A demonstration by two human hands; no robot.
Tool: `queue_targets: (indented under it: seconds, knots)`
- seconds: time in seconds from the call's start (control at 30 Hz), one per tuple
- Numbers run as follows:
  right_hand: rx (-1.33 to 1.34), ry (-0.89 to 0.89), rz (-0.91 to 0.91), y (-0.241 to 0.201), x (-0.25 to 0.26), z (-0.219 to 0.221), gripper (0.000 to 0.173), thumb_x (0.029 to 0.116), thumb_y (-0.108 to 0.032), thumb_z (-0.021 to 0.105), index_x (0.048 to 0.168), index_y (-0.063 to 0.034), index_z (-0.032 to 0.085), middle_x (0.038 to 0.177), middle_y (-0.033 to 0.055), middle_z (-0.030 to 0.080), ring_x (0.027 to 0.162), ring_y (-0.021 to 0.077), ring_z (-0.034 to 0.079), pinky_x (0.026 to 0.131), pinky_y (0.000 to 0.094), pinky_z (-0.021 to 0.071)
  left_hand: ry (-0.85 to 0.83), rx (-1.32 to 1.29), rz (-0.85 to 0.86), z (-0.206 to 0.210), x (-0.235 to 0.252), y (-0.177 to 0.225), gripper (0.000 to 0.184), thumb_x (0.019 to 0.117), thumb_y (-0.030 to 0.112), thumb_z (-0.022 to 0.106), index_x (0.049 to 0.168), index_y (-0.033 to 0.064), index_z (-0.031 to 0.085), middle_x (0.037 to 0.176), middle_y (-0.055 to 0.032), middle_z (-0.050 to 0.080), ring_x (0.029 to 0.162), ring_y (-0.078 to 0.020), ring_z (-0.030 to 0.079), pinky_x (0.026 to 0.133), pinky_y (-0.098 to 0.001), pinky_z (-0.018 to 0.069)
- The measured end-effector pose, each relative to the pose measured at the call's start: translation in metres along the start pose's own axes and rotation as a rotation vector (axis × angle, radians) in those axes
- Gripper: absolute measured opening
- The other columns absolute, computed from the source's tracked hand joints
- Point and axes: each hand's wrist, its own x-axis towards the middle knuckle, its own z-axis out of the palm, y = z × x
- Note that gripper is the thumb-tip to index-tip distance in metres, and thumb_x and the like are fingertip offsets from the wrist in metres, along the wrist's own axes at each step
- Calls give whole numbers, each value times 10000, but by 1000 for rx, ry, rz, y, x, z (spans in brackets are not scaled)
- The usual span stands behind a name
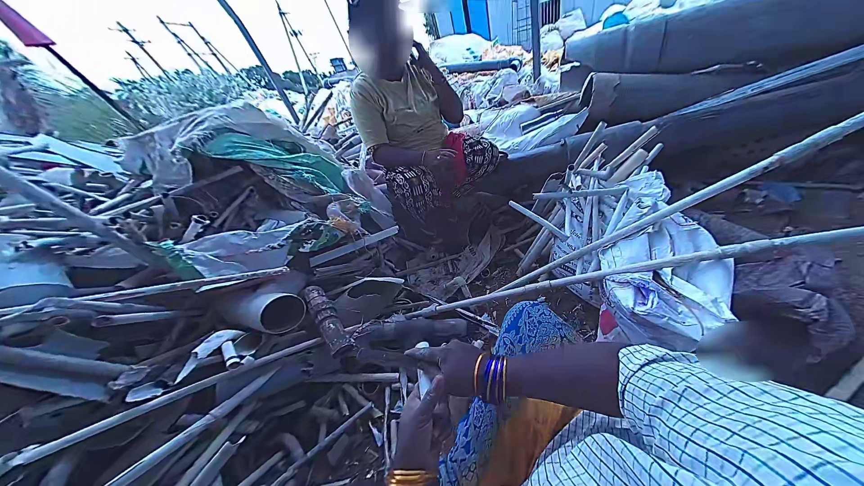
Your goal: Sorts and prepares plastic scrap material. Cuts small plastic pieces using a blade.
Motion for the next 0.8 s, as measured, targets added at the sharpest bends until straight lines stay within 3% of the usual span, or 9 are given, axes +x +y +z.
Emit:
queue_targets:
  seconds: [0.03, 0.1, 0.2, 0.27, 0.43, 0.57, 0.73, 0.8]
  knots:
    - [18, -49, -18, -4, -7, 2, 581, 1036, -128, 558, 1592, -201, 408, 1309, 251, 646, 1193, 416, 631, 1018, 611, 459, 22, 13, 10, -1, 2, 0, 237, 1096, 139, 385, 903, 103, 518, 501, 55, 444, 339, 8, 329, 328, -141, 283]
    - [19, -73, -32, -4, -10, 3, 631, 987, -73, 606, 1579, -207, 433, 1283, 243, 658, 1165, 410, 641, 990, 615, 471, 32, 13, 33, -3, 5, -3, 273, 1088, 146, 402, 855, 104, 536, 483, 58, 455, 334, 6, 328, 325, -149, 279]
    - [-22, 30, 0, 11, 5, -5, 469, 1095, -206, 455, 1562, -170, 458, 1374, 217, 627, 1270, 374, 604, 1083, 568, 438, -22, 67, 10, 6, 2, -3, 143, 1080, 161, 430, 993, 83, 512, 515, 66, 434, 352, 14, 334, 339, -140, 304]
    - [-37, 67, 37, 13, 9, -4, 467, 1124, -262, 374, 1576, -162, 434, 1394, 207, 621, 1301, 352, 592, 1121, 530, 415, -27, 98, -5, 8, 0, -4, 111, 1068, 165, 475, 1047, 61, 506, 537, 59, 425, 365, 7, 332, 351, -146, 311]
    - [-11, 73, -73, 9, -12, 5, 480, 1071, -200, 469, 1545, -129, 480, 1199, 246, 695, 1097, 380, 678, 983, 561, 493, 21, 83, -9, 5, 5, 3, 136, 1070, 179, 505, 989, 70, 495, 542, 51, 429, 378, -10, 351, 366, -161, 324]
    - [-36, 165, 9, 14, 4, -4, 451, 1112, -213, 405, 1550, -123, 469, 1351, 205, 651, 1251, 327, 631, 1097, 495, 442, -56, 21, -46, 7, 1, 2, 104, 1079, 168, 460, 1074, 69, 491, 551, 53, 421, 368, 4, 328, 349, -143, 303]
    - [-77, 53, -92, -1, -11, 4, 470, 1066, -173, 462, 1533, -134, 500, 1176, 236, 705, 1094, 376, 680, 977, 559, 493, 8, -56, 4, 4, 3, 4, 221, 1088, 175, 447, 892, 91, 508, 500, 48, 427, 350, -5, 325, 339, -151, 284]
    - [-88, 99, -43, 0, -3, -2, 455, 1096, -215, 438, 1545, -158, 486, 1216, 235, 696, 1130, 372, 672, 1003, 548, 483, -37, -25, 6, 3, 1, 3, 147, 1077, 176, 447, 982, 82, 508, 531, 51, 426, 363, -4, 334, 345, -149, 298]
